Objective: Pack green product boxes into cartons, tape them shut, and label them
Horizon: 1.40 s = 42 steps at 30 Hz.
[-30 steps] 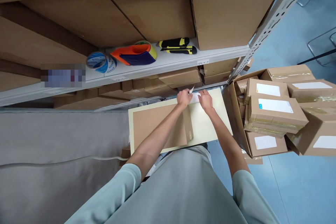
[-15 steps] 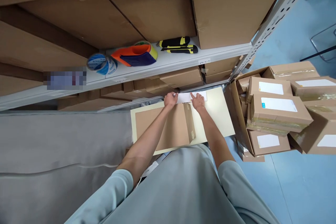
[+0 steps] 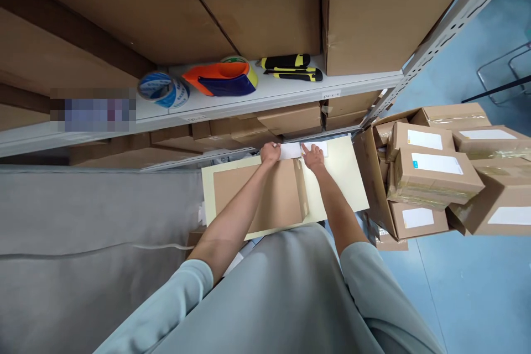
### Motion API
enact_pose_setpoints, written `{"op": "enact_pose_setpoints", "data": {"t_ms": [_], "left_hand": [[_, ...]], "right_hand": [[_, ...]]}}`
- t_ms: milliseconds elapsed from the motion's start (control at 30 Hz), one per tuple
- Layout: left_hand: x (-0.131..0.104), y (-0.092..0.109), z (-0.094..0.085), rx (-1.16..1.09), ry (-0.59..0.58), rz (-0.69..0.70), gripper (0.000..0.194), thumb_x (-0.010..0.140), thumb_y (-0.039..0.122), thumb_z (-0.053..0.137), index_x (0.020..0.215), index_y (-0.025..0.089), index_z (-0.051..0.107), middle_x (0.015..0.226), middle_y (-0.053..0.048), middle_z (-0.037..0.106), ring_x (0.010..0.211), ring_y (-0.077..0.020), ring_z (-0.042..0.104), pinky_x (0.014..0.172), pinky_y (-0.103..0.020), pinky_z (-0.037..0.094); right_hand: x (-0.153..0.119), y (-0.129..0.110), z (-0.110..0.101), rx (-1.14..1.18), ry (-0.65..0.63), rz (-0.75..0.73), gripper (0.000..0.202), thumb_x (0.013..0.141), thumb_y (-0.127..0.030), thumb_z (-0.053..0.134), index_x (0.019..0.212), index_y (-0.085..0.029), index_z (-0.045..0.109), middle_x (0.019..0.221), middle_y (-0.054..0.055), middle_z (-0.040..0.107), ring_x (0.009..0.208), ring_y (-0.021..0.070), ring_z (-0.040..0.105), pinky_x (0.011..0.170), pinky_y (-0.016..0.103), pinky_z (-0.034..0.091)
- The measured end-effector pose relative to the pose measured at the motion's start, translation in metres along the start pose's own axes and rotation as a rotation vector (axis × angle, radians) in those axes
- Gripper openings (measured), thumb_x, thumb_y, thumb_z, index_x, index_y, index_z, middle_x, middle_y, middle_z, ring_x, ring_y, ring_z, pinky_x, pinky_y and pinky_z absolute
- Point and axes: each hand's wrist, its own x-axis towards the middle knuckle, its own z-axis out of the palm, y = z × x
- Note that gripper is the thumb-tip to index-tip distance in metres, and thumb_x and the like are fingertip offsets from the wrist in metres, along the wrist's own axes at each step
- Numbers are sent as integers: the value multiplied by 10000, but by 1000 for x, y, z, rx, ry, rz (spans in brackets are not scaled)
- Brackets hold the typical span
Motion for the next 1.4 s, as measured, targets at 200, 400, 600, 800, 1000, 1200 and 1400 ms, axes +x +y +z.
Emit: {"op": "enact_pose_setpoints", "data": {"t_ms": [200,400,600,800,1000,1200,1400], "left_hand": [[-19,-9,-24,-133,58,60,244,1058,365,618,1079,228,819,1167,-127,854,1180,-300,768,1000,-365,542],[-59,-34,-72,-386,134,161,259,1054,381,598,1007,199,777,1067,-65,829,1030,-217,756,913,-280,552],[-135,-105,-112,-804,72,256,476,976,663,651,935,196,733,938,-61,786,871,-209,723,777,-292,574],[-200,-165,-124,-1190,-66,179,649,701,799,898,823,186,723,820,-37,722,786,-183,644,748,-289,528],[-230,-188,-122,-1246,-135,140,690,619,816,945,741,193,676,740,-2,673,740,-159,601,726,-275,494],[-242,-212,-118,-1311,-258,138,751,730,917,797,903,187,765,894,-74,791,874,-227,726,804,-334,583],[-248,-234,-124,-1177,-394,230,615,625,682,994,932,182,812,945,-112,844,922,-272,791,823,-368,609]], "right_hand": [[-5,0,-9,14,-38,16,642,1185,-390,360,1813,-293,263,1664,241,498,1472,333,539,1200,486,419],[-14,-3,-26,75,-78,24,734,1127,-478,556,1792,-277,322,1697,250,475,1518,354,523,1223,497,403],[-44,-11,-61,266,41,57,676,1046,-463,689,1624,-128,584,1487,273,693,1362,358,679,1092,433,532],[-150,-50,-58,737,323,-49,867,1120,-762,228,1323,-108,761,1280,221,804,1137,301,761,960,397,596],[-249,-132,-33,1320,121,-179,591,846,-784,805,949,-202,804,847,75,809,782,233,737,757,352,590],[-266,-166,-35,1355,197,-78,544,835,-739,831,823,-209,712,680,3,702,655,169,646,712,321,552],[-271,-175,-52,1294,282,-65,552,840,-746,818,827,-208,694,682,-2,689,652,167,637,720,327,542]]}}
